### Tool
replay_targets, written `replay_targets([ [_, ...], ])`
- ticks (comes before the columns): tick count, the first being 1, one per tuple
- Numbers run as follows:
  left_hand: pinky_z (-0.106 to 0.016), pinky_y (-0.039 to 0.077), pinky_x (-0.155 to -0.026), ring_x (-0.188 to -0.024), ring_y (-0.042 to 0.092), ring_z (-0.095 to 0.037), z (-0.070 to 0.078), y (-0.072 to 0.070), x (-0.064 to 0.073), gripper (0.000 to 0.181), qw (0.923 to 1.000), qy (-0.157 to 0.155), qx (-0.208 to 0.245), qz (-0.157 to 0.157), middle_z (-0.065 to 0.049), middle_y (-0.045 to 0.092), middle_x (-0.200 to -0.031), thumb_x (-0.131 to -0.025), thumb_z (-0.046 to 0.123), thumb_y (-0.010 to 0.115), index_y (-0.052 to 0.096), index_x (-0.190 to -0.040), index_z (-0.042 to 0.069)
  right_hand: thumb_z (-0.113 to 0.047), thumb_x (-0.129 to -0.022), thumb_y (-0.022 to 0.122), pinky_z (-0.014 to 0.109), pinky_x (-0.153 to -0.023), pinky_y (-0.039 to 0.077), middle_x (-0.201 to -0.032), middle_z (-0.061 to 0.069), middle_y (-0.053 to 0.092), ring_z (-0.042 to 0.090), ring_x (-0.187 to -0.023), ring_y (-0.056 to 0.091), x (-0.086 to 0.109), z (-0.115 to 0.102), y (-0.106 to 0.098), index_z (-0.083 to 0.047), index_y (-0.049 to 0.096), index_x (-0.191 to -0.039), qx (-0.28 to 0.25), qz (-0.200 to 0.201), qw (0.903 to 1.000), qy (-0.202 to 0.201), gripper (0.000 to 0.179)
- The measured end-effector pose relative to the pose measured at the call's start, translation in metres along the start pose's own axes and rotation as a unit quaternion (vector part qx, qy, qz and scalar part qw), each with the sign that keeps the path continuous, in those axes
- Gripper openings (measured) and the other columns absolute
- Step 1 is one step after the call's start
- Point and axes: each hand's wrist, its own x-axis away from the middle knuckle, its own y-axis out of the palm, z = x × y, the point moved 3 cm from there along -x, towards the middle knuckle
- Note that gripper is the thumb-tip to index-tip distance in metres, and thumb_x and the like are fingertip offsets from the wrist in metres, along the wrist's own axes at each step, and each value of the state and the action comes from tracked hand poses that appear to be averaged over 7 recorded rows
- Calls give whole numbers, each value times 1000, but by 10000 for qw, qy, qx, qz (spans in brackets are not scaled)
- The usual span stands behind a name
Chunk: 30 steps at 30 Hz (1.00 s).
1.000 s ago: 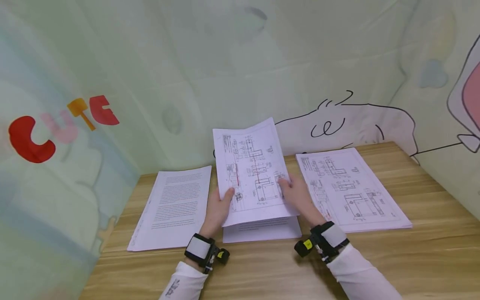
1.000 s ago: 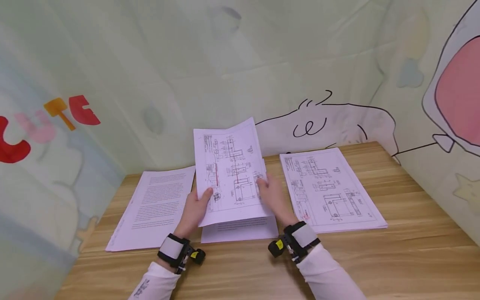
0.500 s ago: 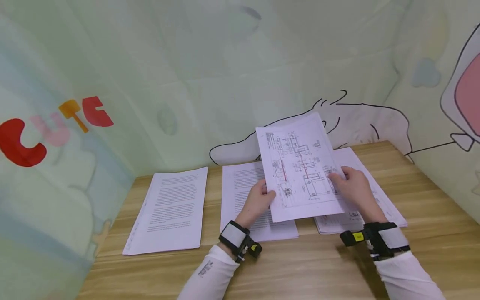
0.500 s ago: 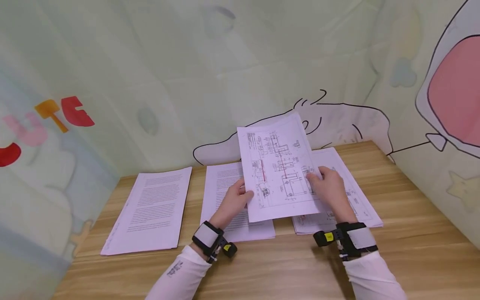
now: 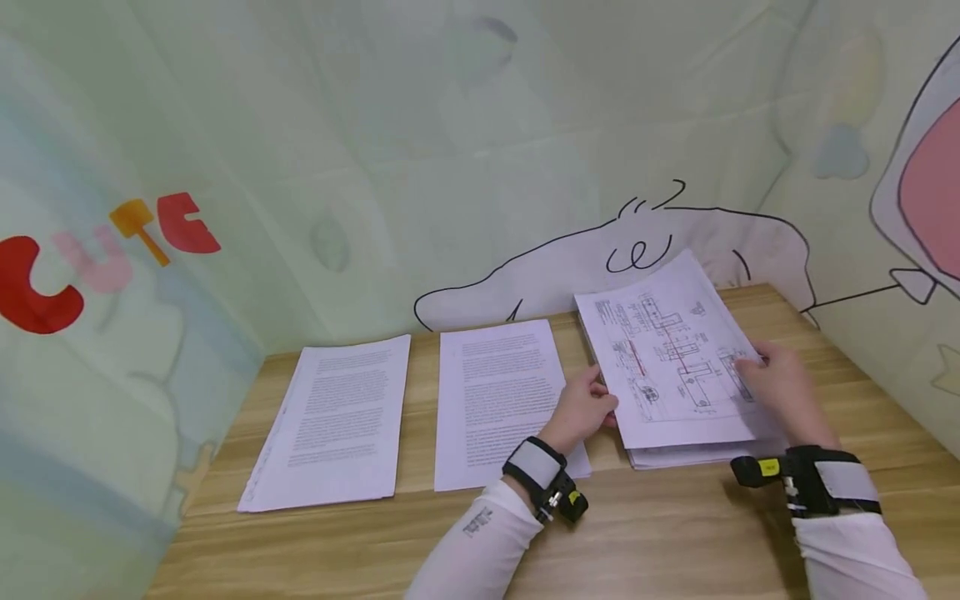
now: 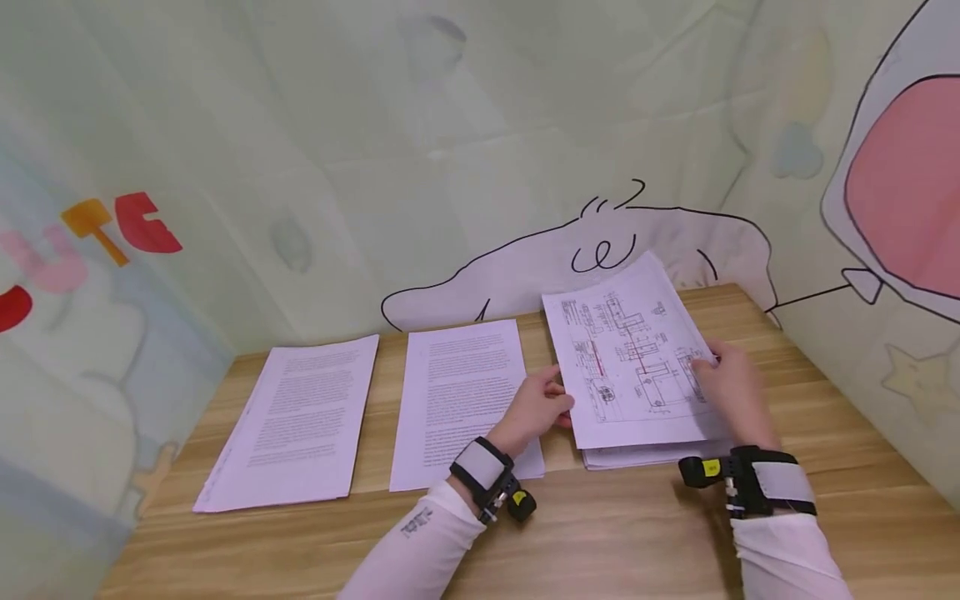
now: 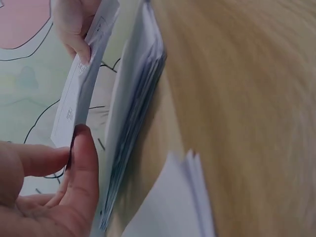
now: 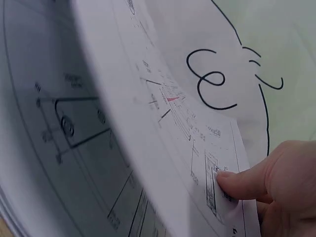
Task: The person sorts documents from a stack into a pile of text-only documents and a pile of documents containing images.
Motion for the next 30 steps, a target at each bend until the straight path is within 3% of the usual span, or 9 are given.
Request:
replay_targets([
  [7,-23,55,-49,-47,54,-9,-1,14,-1,41,9997,-212,-127,79,-2,58,-69,-88,-7,59,58,-129,-1,-18,-102,45,39,-68,38,-129,37,46,41,-96,50,-4,11,1,9,28,-150,599,83,9981,132,58],
  [11,-20,52,-44,-44,52,-8,-3,16,0,28,9988,-364,-304,93,-3,61,-64,-86,-9,61,63,-112,-2,-13,-98,49,44,-68,40,-130,41,46,44,-96,51,-6,14,2,10,31,-148,950,157,9953,123,58],
  [15,-17,49,-43,-44,52,-7,-6,16,2,19,9976,-538,-415,147,0,59,-62,-83,-9,64,65,-100,0,-12,-95,54,56,-77,43,-134,45,42,49,-101,50,-6,14,5,15,35,-143,1455,89,9893,4,57],
  [20,-16,49,-44,-44,53,-7,-4,11,6,7,9967,-610,-523,67,1,58,-59,-86,-4,65,62,-85,3,-13,-94,58,55,-77,44,-130,43,47,48,-98,51,-5,13,7,17,42,-137,1708,39,9853,-17,55],
  [24,-17,44,-45,-45,54,-9,-1,2,11,20,9950,-675,-727,114,-1,57,-56,-91,7,64,56,-73,6,-18,-95,55,56,-78,45,-129,42,49,48,-98,53,-2,7,8,18,45,-135,1837,-36,9830,-70,55],
  [27,-17,42,-47,-49,57,-11,7,-8,15,16,9953,-551,-780,174,-6,63,-62,-94,13,60,66,-87,-1,-22,-98,51,60,-80,45,-133,43,47,52,-105,52,0,-7,10,16,45,-136,1858,139,9822,-224,55],
  [30,-17,45,-50,-52,60,-10,17,-22,21,28,9961,-300,-805,201,-12,71,-78,-97,17,57,70,-116,1,-22,-97,52,58,-74,47,-128,43,52,55,-105,55,6,-29,19,13,53,-132,1856,758,9763,-814,49],
])
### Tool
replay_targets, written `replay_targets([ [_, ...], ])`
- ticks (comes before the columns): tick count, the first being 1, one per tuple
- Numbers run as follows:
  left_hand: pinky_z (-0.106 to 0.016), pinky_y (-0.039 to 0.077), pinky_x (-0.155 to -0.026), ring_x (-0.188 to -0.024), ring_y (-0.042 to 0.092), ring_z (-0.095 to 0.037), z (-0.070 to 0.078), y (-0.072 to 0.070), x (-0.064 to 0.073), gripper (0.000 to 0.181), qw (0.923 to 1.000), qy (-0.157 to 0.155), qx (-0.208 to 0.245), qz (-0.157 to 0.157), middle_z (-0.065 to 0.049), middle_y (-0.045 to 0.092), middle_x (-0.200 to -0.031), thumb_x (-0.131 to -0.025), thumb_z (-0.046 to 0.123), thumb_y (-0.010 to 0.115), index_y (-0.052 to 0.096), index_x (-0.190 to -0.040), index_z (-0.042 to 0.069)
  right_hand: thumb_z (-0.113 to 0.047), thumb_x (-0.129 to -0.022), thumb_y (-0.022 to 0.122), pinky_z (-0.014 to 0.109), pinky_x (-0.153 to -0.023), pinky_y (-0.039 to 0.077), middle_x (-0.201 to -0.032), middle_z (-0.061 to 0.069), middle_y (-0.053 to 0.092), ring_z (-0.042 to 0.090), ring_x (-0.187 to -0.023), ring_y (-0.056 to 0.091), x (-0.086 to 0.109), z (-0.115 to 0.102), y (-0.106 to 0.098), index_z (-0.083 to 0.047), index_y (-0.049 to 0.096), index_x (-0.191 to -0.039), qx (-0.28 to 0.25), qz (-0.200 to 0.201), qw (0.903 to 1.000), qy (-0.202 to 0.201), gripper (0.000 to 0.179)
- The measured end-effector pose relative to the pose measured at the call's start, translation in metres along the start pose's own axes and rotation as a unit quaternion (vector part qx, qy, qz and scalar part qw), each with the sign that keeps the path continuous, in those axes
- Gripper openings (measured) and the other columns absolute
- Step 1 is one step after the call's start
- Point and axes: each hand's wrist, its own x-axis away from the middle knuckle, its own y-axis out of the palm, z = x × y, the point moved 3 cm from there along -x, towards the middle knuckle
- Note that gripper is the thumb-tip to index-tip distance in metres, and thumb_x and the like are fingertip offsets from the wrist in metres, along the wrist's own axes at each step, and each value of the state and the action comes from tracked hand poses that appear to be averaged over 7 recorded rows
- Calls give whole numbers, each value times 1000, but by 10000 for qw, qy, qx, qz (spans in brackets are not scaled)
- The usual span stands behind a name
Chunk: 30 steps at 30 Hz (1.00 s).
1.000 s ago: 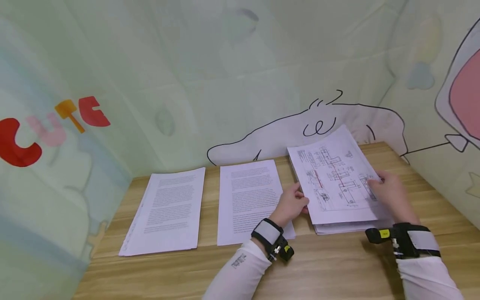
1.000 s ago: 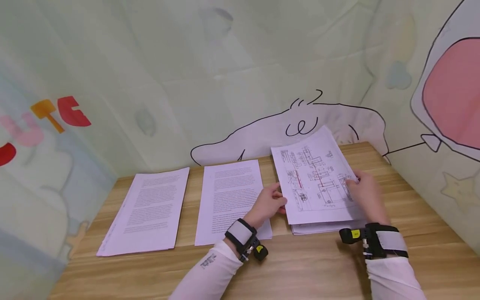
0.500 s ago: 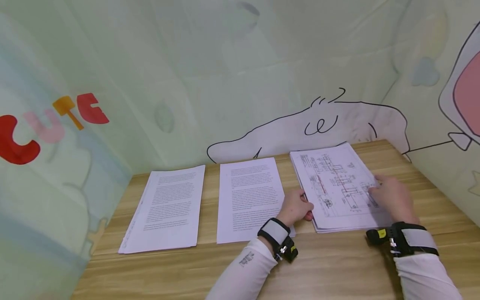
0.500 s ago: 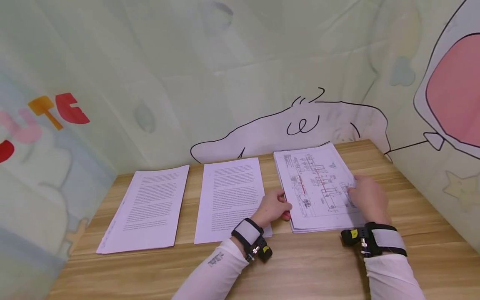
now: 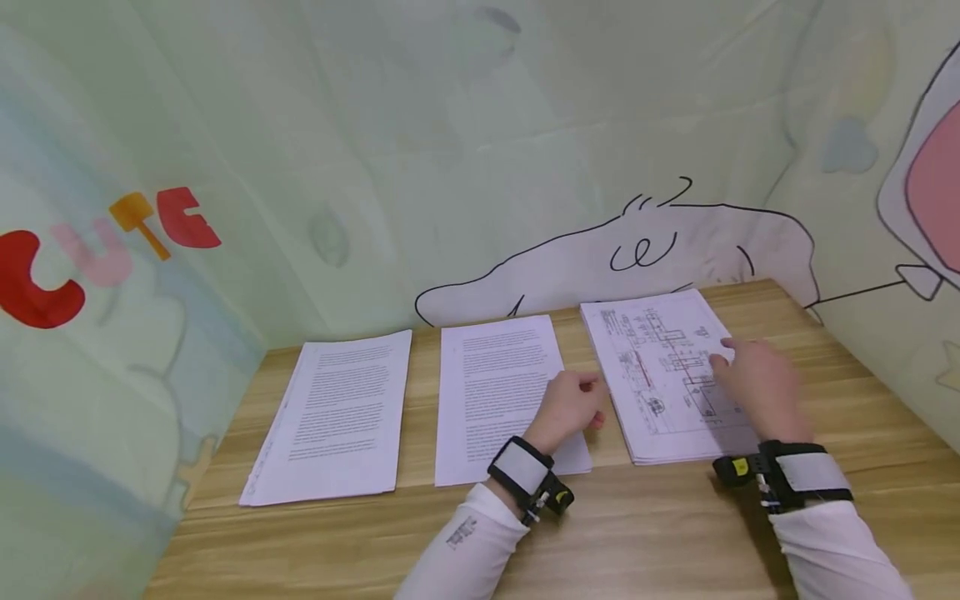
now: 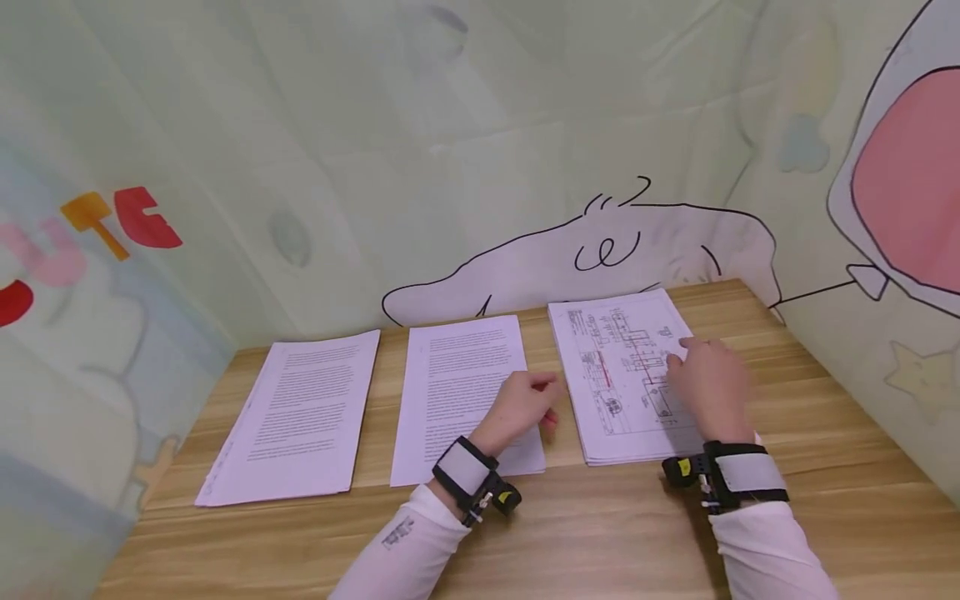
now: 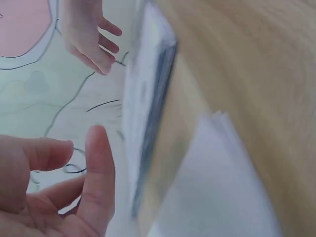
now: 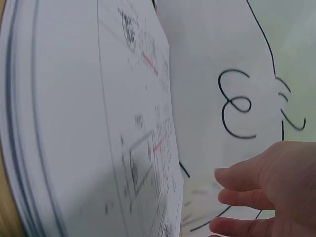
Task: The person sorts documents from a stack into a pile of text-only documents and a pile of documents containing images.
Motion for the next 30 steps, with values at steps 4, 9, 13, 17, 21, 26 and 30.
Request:
replay_targets([
  [4,-16,46,-51,-54,60,-6,8,-29,9,33,9976,420,-481,272,-12,73,-91,-98,20,57,68,-125,6,-18,-94,57,56,-65,49,-121,40,58,56,-100,59,9,-41,5,7,63,-123,-148,886,9929,-782,40],
  [9,-16,42,-54,-62,58,-3,6,-74,23,30,9827,870,-1424,804,-4,73,-99,-99,23,57,71,-122,10,-20,-95,59,59,-71,52,-124,35,59,53,-106,60,29,-81,15,3,63,-126,-380,824,9884,-1215,38],
  [13,-18,42,-57,-69,58,-8,-6,-114,34,29,9666,1039,-1916,1348,-4,74,-106,-98,24,57,72,-119,12,-23,-96,59,58,-74,54,-125,34,60,51,-108,60,42,-106,19,1,61,-129,-518,644,9856,-1473,40],
  [17,-21,42,-54,-68,59,-11,-23,-160,44,28,9502,1044,-2232,1909,-6,75,-98,-97,23,58,74,-116,11,-25,-98,57,59,-84,53,-130,31,59,49,-115,60,48,-134,24,0,58,-134,-964,289,9816,-1623,44],
  [21,-23,43,-53,-69,63,-16,-42,-203,48,28,9390,869,-2483,2217,-9,75,-94,-97,21,57,74,-116,9,-23,-98,58,57,-91,52,-132,28,61,44,-117,61,55,-160,36,0,58,-134,-1565,152,9709,-1809,43],
  [26,-26,48,-62,-84,69,-26,-62,-249,57,29,9193,731,-2912,2544,-15,75,-104,-97,16,55,73,-114,3,-22,-97,61,48,-89,56,-128,19,66,34,-113,66,72,-197,59,-5,62,-131,-2170,227,9526,-2121,39],
  [30,-33,53,-66,-90,70,-31,-80,-281,71,32,8998,331,-3415,2696,-21,73,-108,-97,17,52,71,-116,0,-22,-97,61,46,-89,58,-134,16,62,32,-121,62,81,-227,76,-7,58,-137,-2896,-73,9310,-2221,42],
])
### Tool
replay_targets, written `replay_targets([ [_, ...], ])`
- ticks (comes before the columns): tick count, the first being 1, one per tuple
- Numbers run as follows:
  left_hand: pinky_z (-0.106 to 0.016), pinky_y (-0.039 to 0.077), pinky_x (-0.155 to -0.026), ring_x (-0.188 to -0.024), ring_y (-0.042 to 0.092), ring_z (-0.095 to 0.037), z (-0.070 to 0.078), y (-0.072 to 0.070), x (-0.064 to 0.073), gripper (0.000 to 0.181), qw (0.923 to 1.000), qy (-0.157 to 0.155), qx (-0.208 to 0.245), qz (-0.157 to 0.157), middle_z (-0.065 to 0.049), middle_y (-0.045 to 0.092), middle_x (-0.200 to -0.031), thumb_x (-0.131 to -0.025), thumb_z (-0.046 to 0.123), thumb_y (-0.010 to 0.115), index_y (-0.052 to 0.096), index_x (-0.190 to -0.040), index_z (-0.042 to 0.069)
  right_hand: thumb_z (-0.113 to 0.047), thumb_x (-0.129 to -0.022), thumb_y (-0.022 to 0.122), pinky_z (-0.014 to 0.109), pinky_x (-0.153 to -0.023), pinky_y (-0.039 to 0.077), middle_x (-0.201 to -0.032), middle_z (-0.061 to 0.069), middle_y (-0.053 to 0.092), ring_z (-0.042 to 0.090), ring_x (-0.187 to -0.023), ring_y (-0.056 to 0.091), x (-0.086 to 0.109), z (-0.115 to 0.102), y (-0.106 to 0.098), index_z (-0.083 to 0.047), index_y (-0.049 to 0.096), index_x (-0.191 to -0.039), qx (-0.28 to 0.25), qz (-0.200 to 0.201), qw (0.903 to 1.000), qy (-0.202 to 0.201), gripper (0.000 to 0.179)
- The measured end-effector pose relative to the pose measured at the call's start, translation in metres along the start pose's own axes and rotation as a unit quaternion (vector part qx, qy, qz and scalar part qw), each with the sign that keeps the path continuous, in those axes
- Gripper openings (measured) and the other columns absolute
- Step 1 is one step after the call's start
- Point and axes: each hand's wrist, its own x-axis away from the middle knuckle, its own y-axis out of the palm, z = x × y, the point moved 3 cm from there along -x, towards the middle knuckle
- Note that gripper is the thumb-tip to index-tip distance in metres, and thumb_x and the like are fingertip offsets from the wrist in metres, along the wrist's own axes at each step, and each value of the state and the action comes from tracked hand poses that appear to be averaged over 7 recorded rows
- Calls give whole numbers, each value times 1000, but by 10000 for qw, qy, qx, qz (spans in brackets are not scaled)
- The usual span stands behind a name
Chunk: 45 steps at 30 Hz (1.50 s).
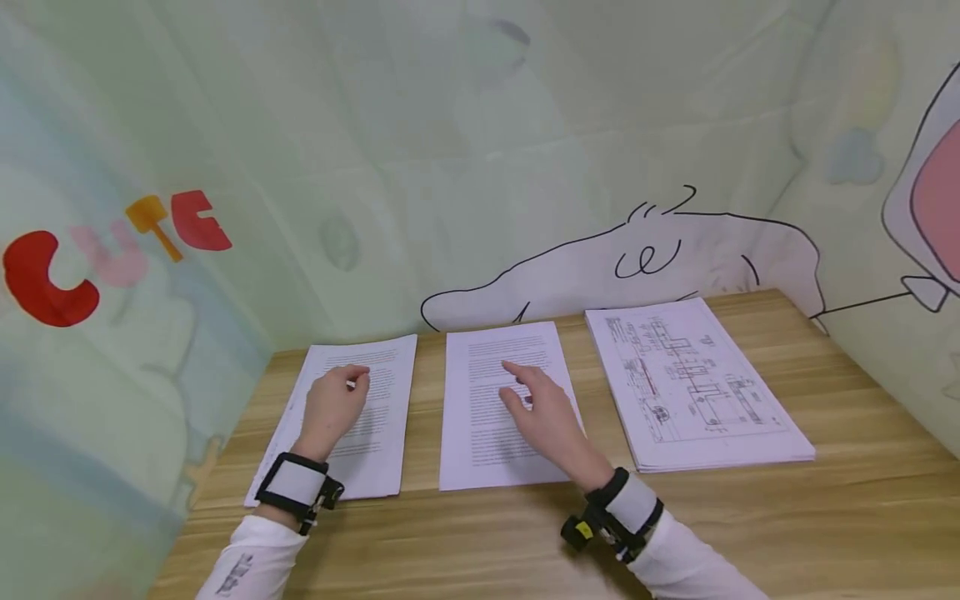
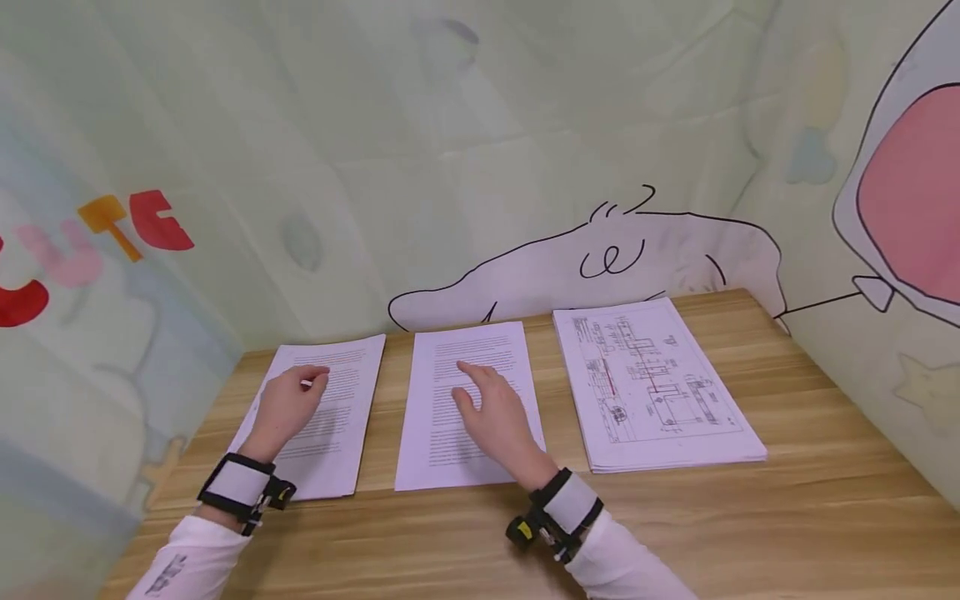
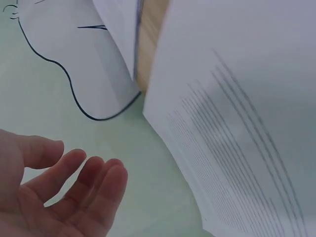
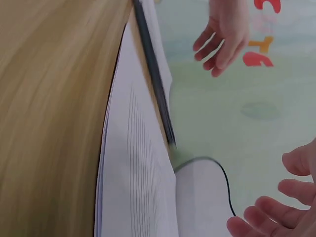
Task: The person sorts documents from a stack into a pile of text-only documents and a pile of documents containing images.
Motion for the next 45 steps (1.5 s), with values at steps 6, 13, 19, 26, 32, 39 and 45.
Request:
replay_targets([
  [6,-50,52,-83,-109,63,-43,-44,-11,11,39,9942,-564,-778,-486,-32,61,-129,-99,17,47,63,-125,-7,-20,-99,57,49,-102,52,-150,20,47,34,-140,46,-8,-14,40,-5,44,-147,-907,-566,9943,-57,52],
  [13,-64,40,-106,-129,44,-57,-80,-5,24,53,9866,-592,-1094,-1055,-44,46,-136,-95,18,48,48,-132,-21,-18,-99,53,49,-110,45,-155,23,38,37,-143,41,-12,-20,80,-2,38,-150,-1265,-1131,9852,242,56],
  [19,-64,36,-110,-133,37,-59,-100,4,29,62,9806,-815,-1060,-1434,-48,37,-141,-97,21,44,34,-138,-25,-25,-99,53,50,-116,39,-158,18,37,36,-146,38,-16,-27,109,-7,32,-155,-1884,-1592,9643,961,62],
  [26,-63,30,-115,-138,30,-58,-101,9,32,67,9753,-1089,-846,-1725,-47,30,-145,-98,24,44,28,-140,-25,-25,-98,56,51,-118,35,-155,24,38,39,-144,39,-18,-33,133,-9,28,-156,-2406,-1833,9391,1634,67],
  [32,-64,26,-117,-140,26,-59,-96,6,35,67,9766,-989,-707,-1776,-47,29,-146,-98,25,45,29,-141,-24,-24,-98,55,50,-116,39,-161,26,25,36,-145,38,-21,-38,146,-6,13,-159,-3724,-2048,8708,2471,76],
  [39,-62,26,-118,-142,26,-56,-81,7,38,67,9759,-1015,-85,-1928,-43,29,-150,-100,25,47,26,-145,-20,-17,-99,50,50,-119,34,-162,23,25,31,-145,37,-22,-38,152,2,8,-157,-4226,-2037,8328,2940,75],
  [45,-62,30,-116,-142,28,-55,-73,10,43,67,9734,-1219,173,-1930,-41,28,-152,-101,28,46,26,-149,-14,-3,-92,48,41,-103,44,-139,18,54,26,-121,53,-20,-35,151,2,38,-148,-3584,-1686,8660,3052,57],
])
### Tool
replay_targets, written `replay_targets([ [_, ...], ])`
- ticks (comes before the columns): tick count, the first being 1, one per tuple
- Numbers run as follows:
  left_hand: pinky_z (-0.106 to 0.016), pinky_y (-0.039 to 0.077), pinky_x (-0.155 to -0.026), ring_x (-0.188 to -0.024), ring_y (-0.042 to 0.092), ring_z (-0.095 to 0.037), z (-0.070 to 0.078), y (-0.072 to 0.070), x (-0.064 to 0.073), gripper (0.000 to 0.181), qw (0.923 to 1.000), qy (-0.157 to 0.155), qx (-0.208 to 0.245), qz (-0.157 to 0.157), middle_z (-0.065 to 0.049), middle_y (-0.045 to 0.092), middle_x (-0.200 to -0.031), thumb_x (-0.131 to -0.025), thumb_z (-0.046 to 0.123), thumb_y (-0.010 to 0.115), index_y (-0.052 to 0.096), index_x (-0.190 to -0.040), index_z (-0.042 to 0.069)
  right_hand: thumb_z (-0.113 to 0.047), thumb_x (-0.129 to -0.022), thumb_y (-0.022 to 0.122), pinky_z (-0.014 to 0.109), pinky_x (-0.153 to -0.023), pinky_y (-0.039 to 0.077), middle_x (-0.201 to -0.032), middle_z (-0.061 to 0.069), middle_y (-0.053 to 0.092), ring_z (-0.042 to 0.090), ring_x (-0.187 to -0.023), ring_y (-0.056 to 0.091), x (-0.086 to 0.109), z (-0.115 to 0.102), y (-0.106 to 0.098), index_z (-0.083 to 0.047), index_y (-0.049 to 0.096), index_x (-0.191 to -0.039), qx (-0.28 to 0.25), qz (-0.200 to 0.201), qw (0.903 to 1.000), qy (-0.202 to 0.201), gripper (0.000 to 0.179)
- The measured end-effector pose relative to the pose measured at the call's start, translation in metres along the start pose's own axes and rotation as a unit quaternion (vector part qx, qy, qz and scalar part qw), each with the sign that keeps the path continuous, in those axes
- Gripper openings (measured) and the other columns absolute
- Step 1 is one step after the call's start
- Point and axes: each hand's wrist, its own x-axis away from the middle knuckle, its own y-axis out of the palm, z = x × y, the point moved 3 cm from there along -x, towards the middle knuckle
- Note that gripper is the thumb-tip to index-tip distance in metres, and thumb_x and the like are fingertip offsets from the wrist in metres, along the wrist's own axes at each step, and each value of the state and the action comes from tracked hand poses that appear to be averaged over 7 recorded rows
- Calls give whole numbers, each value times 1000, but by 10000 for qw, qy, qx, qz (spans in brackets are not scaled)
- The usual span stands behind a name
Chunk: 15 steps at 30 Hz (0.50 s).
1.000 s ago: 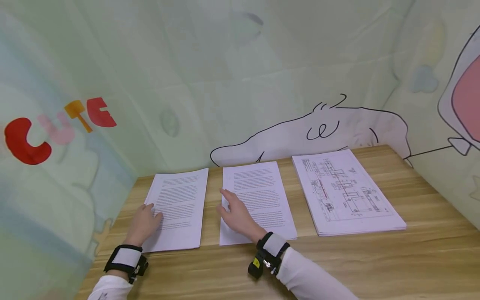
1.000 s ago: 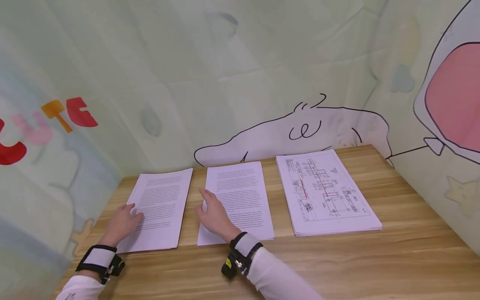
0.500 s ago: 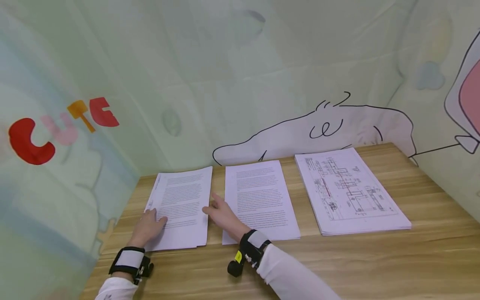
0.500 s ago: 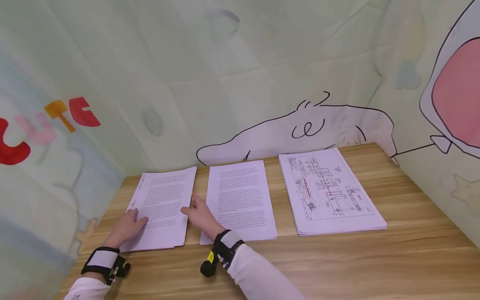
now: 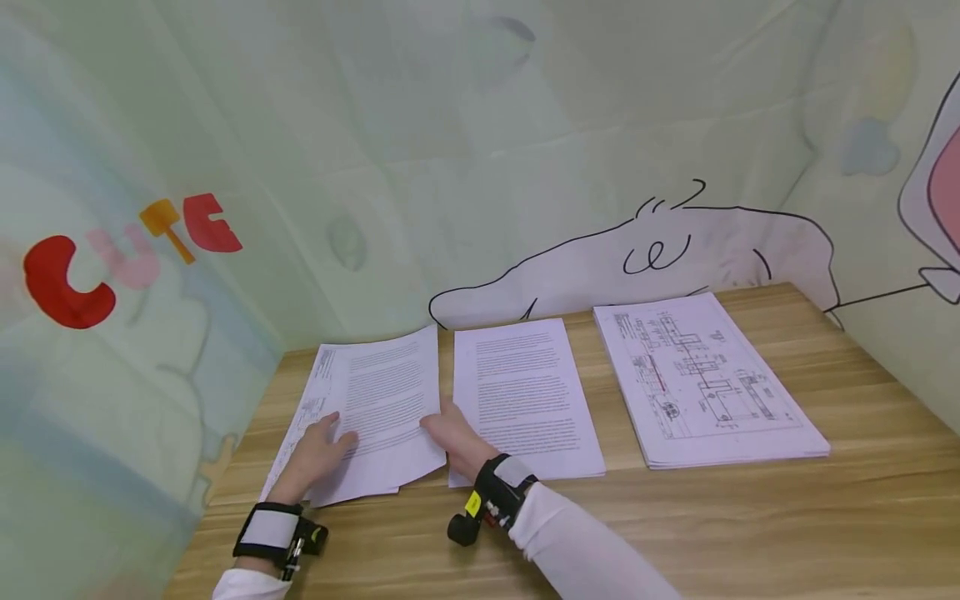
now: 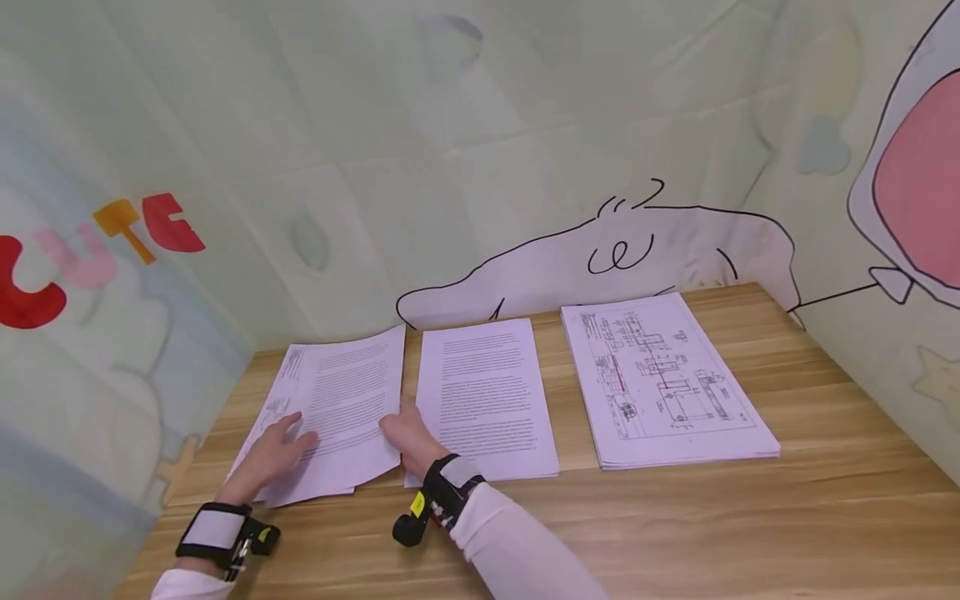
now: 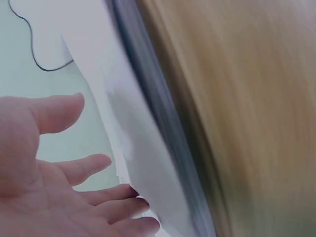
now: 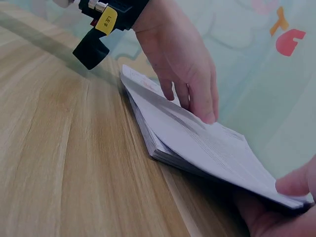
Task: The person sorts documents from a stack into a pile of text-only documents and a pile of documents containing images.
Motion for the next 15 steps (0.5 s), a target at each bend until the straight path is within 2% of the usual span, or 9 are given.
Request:
replay_targets([
  [2,-63,31,-115,-143,27,-54,1,2,1,68,9999,-70,116,-3,-40,26,-153,-101,30,46,24,-151,-11,-1,-89,48,43,-103,44,-139,20,54,28,-120,53,0,2,-3,3,39,-147,69,199,9998,-19,59],
  [5,-63,31,-115,-144,26,-53,3,5,1,68,9992,-161,368,13,-39,25,-154,-102,32,45,22,-153,-8,-1,-88,47,49,-111,40,-147,23,48,33,-129,49,-2,4,-10,3,35,-150,98,391,9991,-95,63],
  [9,-61,31,-117,-145,26,-51,5,7,-1,70,9963,-225,828,44,-37,25,-155,-102,33,43,18,-155,-6,-5,-91,48,47,-107,43,-146,21,50,31,-127,51,-2,5,-22,0,35,-151,50,409,9991,-121,62],
  [12,-59,28,-119,-147,24,-49,7,9,-1,72,9900,-313,1370,160,-35,24,-157,-103,36,41,13,-156,-4,-8,-94,50,40,-100,45,-142,17,54,26,-121,54,3,0,-32,-2,36,-151,-23,352,9992,-188,60],
  [15,-55,26,-121,-149,26,-43,11,14,1,73,9770,-454,2063,280,-29,23,-161,-105,43,38,10,-158,1,-10,-95,50,36,-94,46,-140,16,56,25,-119,55,9,-7,-44,-4,35,-152,-148,259,9991,-304,59],
])
